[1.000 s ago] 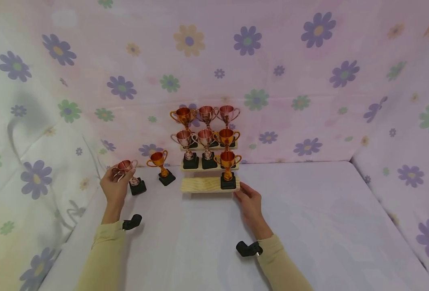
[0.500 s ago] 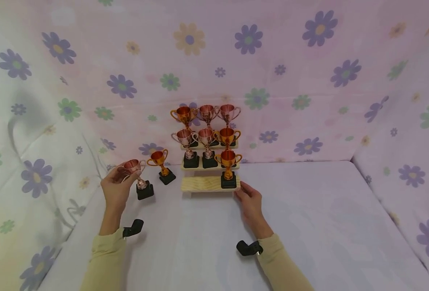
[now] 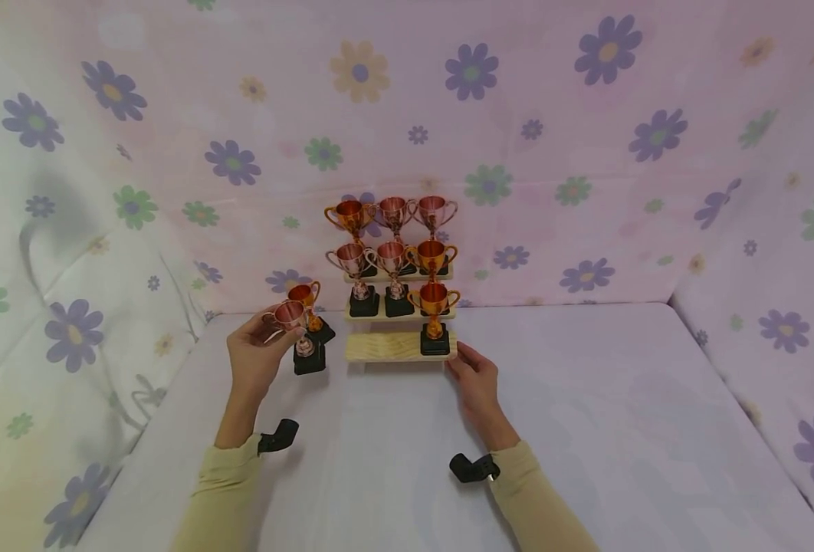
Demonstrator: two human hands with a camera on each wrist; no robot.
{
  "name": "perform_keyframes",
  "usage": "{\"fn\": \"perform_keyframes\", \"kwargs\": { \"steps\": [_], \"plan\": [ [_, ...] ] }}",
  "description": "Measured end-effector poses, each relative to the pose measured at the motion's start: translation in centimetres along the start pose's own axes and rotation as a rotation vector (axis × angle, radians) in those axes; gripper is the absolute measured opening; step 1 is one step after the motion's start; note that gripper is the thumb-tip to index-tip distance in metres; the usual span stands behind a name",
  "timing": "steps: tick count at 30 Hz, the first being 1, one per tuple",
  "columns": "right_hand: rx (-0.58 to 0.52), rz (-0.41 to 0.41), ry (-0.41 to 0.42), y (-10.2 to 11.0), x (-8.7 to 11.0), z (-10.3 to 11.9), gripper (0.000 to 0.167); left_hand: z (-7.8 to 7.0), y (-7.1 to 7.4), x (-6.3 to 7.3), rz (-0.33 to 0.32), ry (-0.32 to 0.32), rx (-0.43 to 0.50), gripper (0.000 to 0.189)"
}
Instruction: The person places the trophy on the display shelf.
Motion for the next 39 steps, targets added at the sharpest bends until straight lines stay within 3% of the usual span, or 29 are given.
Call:
{"fn": "perform_keyframes", "kwargs": {
  "steps": [8,15,24,33,39],
  "plan": [
    [0.001,-0.011,-0.003,0.1,-0.1,0.0,0.047,-1.5,-3.1,0.4,0.042,-0.063,0.052,0.041],
    [0.013,-0.022,0.001,0.0,-0.1,0.2,0.047,-2.0,-7.0,0.7,0.102,-0.109,0.117,0.042],
    [0.033,-0.022,0.012,0.2,-0.1,0.1,0.046,-2.7,-10.7,1.4,0.152,-0.093,0.162,0.046],
    [0.010,-0.024,0.019,0.0,0.0,0.0,0.046,-2.6,-12.7,1.3,0.174,-0.056,0.170,0.049],
    [0.012,-0.029,0.021,-0.1,0.2,0.2,0.045,-4.7,-12.5,1.6,0.180,-0.080,0.181,0.046]
  ]
}}
Point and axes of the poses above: each hand's wrist, its own x-axis away from the middle knuckle, its own y-axis out of the back of the hand, z = x × y, the point moved 3 cm from there along -x, towards the middle knuckle, and after that the axes turned 10 degrees about -x, right-handed, at the moved point
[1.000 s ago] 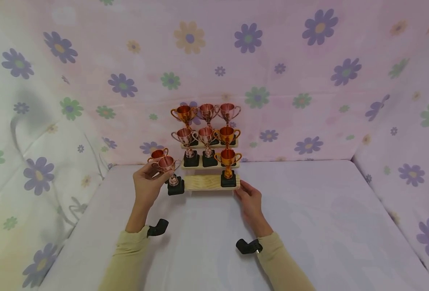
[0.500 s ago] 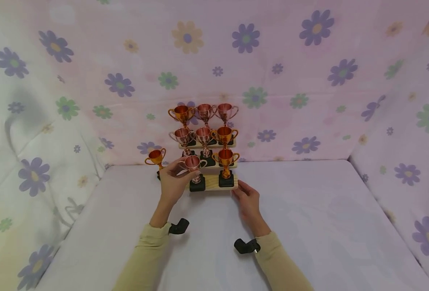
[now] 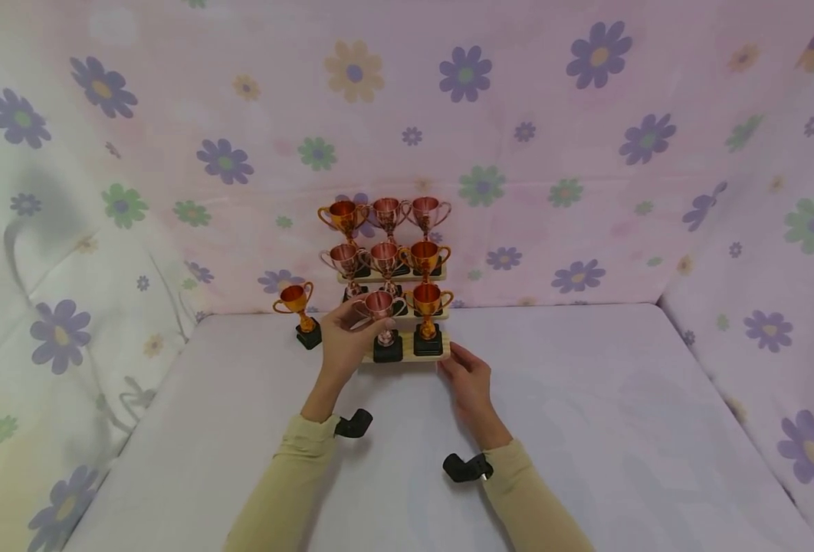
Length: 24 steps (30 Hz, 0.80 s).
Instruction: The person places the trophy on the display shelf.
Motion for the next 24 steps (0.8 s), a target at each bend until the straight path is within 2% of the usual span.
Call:
{"fn": "perform_keyframes", "kwargs": {
  "steps": [5,14,20,24],
  "plan": [
    [0.010,0.001,-0.002,-0.1,0.0,0.0,0.045,-0.2,-0.2,-0.1,-0.003,-0.013,0.022,0.046],
    [0.012,0.003,-0.001,0.0,0.0,-0.1,0.045,2.9,-1.2,-0.7,-0.019,0.002,0.034,0.048],
    [0.011,0.007,-0.010,0.0,0.1,-0.2,0.046,3.3,-1.3,-0.5,-0.015,-0.016,0.045,0.047],
    [0.011,0.005,-0.014,0.0,0.1,-0.1,0.046,3.4,-1.6,-0.6,-0.024,0.016,0.049,0.049]
  ]
}}
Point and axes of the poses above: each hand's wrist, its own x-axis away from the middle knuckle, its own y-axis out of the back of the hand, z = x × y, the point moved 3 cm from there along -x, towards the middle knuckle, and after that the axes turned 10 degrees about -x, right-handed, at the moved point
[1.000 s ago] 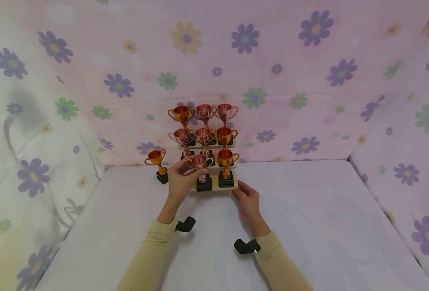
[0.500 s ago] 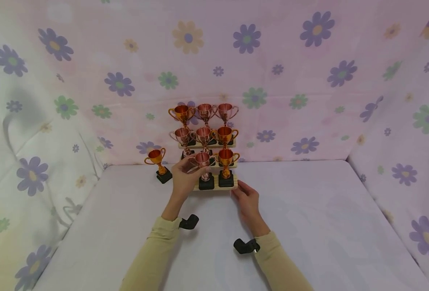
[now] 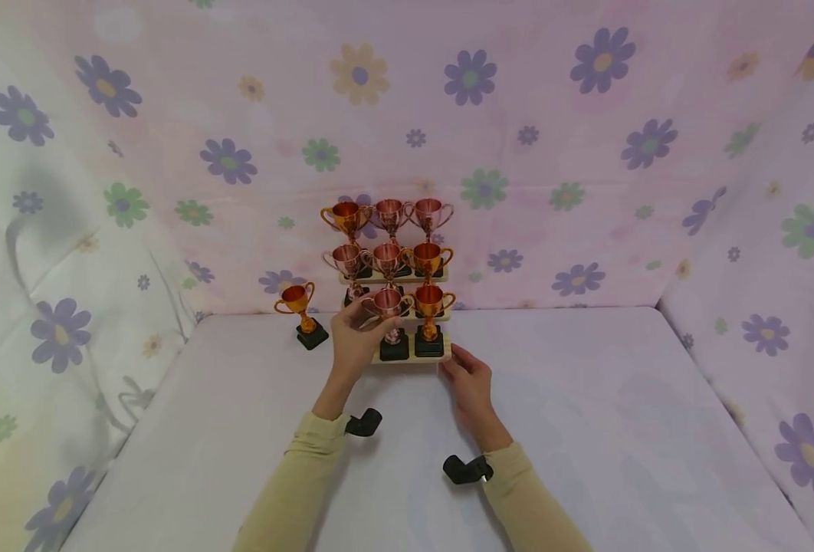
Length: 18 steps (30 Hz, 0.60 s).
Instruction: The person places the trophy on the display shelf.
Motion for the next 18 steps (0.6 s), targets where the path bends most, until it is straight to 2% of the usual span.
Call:
{"fn": "perform_keyframes", "kwargs": {
  "steps": [4,11,15,18],
  "plan": [
    [-0.002,-0.005,-0.004,0.0,0.0,0.1,0.046,-0.1,-0.3,-0.2,-0.001,0.013,0.014,0.050],
    [-0.010,-0.009,-0.006,-0.1,-0.1,0.2,0.046,-0.4,-0.3,0.0,0.014,0.001,0.026,0.050],
    [-0.011,-0.003,-0.006,-0.1,-0.1,0.2,0.046,-0.3,0.1,0.4,0.058,0.024,0.024,0.059],
    [-0.012,-0.004,-0.007,0.0,-0.1,0.1,0.046,0.1,1.1,0.9,0.103,0.055,0.008,0.063]
  ]
}}
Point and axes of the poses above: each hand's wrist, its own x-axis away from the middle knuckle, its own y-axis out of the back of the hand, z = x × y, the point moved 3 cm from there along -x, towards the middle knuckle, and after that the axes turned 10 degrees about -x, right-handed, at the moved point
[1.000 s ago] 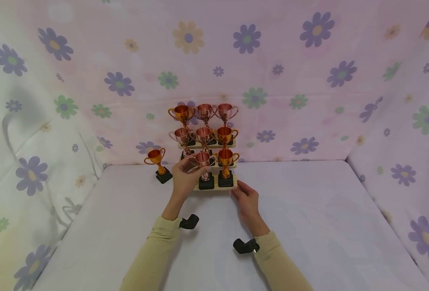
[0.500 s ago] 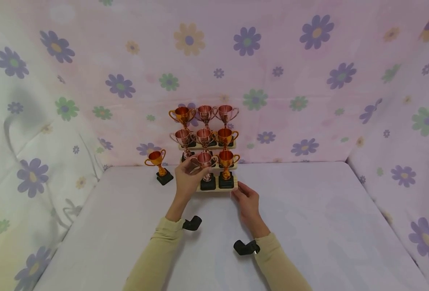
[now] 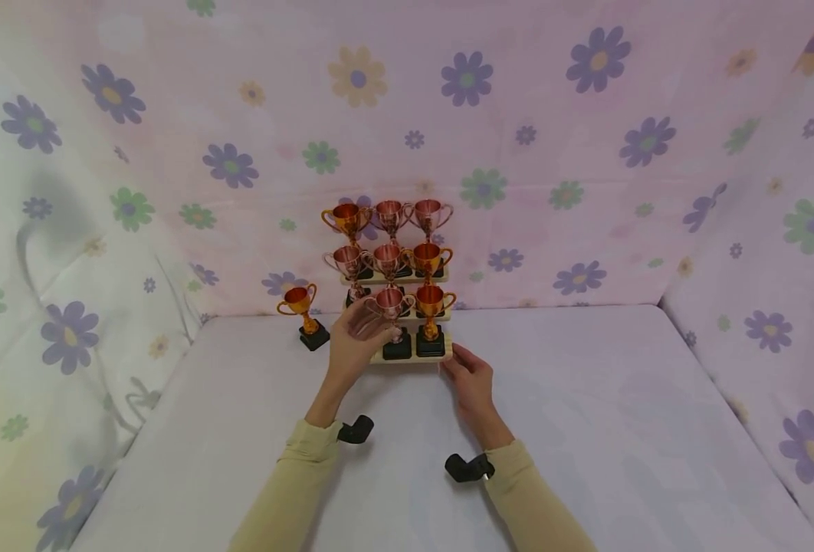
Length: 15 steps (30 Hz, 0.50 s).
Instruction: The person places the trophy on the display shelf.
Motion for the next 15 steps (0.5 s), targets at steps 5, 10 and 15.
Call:
{"fn": "perform_keyframes", "kwargs": {
  "steps": [5,10,15],
  "plan": [
    [-0.006,0.001,0.011,-0.3,0.0,-0.1,0.047,1.0,3.2,1.0,0.064,0.043,-0.031,0.057],
    [-0.003,0.010,0.011,-0.4,-0.1,-0.1,0.048,2.2,6.8,1.9,0.062,0.106,-0.152,0.045],
    [-0.012,0.007,0.010,-0.1,0.0,-0.2,0.047,3.0,9.5,2.3,0.017,0.176,-0.262,0.033]
  ]
}}
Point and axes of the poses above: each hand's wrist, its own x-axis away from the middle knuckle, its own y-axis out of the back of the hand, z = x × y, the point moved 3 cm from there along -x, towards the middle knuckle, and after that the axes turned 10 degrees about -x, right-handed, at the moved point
